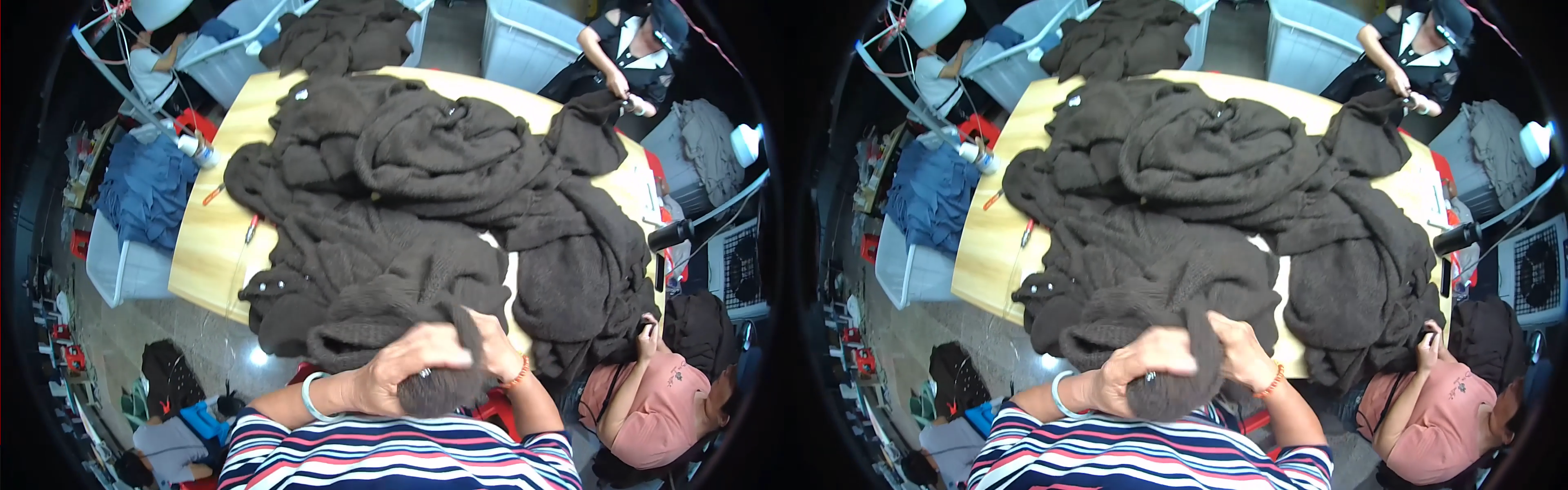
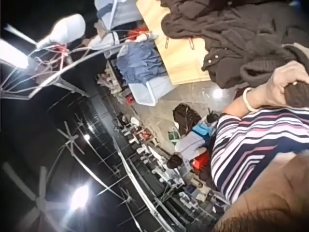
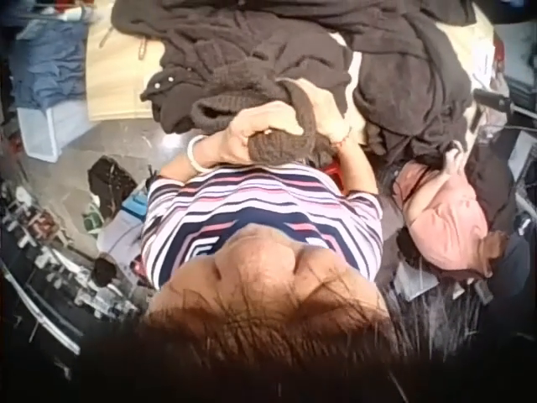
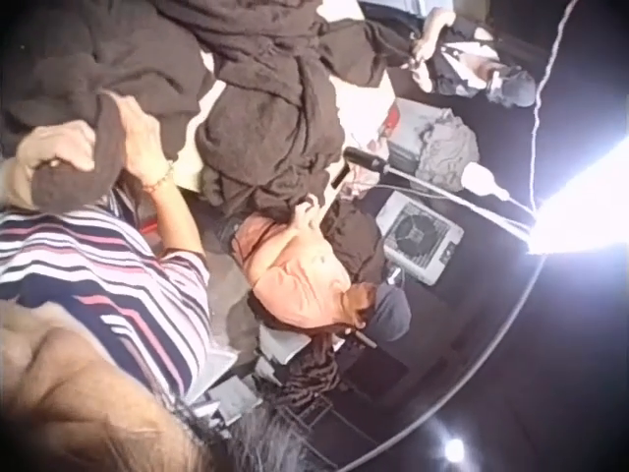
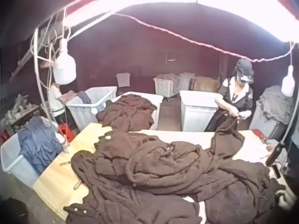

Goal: Inspecting and buttoning brown knitted sweaters at a garment factory workstation.

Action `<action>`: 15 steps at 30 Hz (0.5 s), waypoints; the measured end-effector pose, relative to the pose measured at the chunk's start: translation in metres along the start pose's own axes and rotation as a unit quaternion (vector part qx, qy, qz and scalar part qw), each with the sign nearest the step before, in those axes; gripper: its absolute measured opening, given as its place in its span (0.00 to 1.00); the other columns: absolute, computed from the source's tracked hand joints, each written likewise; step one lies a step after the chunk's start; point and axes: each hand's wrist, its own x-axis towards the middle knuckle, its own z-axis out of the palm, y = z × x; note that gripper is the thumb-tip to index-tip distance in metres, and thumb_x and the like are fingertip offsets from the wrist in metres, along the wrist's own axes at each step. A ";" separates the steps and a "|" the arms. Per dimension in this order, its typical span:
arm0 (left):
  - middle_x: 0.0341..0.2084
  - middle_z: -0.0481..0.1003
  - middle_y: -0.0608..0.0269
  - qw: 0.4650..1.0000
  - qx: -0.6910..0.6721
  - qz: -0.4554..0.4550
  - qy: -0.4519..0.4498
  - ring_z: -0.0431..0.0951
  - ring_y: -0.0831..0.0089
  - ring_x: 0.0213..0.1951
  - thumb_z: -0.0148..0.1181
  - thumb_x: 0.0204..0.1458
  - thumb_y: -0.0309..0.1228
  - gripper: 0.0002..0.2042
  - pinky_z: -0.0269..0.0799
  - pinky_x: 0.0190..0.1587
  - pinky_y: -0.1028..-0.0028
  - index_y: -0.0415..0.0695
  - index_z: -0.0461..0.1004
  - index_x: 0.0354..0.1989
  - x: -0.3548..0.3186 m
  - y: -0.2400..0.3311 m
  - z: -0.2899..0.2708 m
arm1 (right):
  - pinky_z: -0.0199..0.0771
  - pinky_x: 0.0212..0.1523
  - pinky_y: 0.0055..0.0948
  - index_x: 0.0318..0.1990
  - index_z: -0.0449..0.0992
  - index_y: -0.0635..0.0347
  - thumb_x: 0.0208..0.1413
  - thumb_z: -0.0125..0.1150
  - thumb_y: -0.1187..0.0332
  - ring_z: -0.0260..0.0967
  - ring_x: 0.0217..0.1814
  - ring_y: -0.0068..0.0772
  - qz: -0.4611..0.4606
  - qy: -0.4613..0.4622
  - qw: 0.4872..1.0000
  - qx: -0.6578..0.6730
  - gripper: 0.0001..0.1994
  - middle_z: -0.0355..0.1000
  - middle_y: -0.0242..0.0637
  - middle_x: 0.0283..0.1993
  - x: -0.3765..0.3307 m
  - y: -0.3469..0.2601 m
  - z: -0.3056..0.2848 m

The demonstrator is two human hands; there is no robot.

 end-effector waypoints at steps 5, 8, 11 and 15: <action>0.68 0.49 0.38 0.992 0.090 -0.088 -0.015 0.52 0.47 0.69 0.79 0.36 0.39 0.59 0.49 0.69 0.58 0.32 0.39 0.70 -0.006 -0.043 0.025 | 0.73 0.54 0.33 0.51 0.74 0.72 0.48 0.61 0.78 0.75 0.50 0.34 -0.072 0.109 0.974 0.185 0.19 0.77 0.43 0.49 -0.034 -0.021 -0.024; 0.67 0.56 0.52 0.990 -0.012 -0.090 -0.104 0.55 0.60 0.68 0.70 0.47 0.31 0.42 0.47 0.70 0.62 0.34 0.51 0.68 -0.027 -0.097 0.080 | 0.71 0.54 0.30 0.43 0.78 0.71 0.45 0.62 0.77 0.75 0.49 0.30 -0.096 0.180 0.950 0.237 0.15 0.77 0.41 0.47 -0.048 -0.027 -0.021; 0.56 0.70 0.58 0.985 -0.061 -0.156 0.039 0.68 0.68 0.59 0.67 0.50 0.28 0.29 0.62 0.63 0.67 0.41 0.64 0.62 0.004 -0.085 0.070 | 0.66 0.58 0.31 0.58 0.68 0.68 0.40 0.73 0.71 0.68 0.56 0.30 -0.034 0.186 0.973 0.129 0.34 0.68 0.44 0.59 -0.037 -0.034 -0.062; 0.60 0.66 0.56 0.816 -0.374 -0.426 0.108 0.65 0.66 0.62 0.63 0.56 0.37 0.30 0.58 0.66 0.67 0.37 0.61 0.64 0.014 -0.064 0.029 | 0.52 0.69 0.37 0.72 0.45 0.65 0.29 0.84 0.63 0.56 0.69 0.37 0.014 0.106 0.979 0.176 0.62 0.51 0.46 0.72 -0.039 -0.009 -0.061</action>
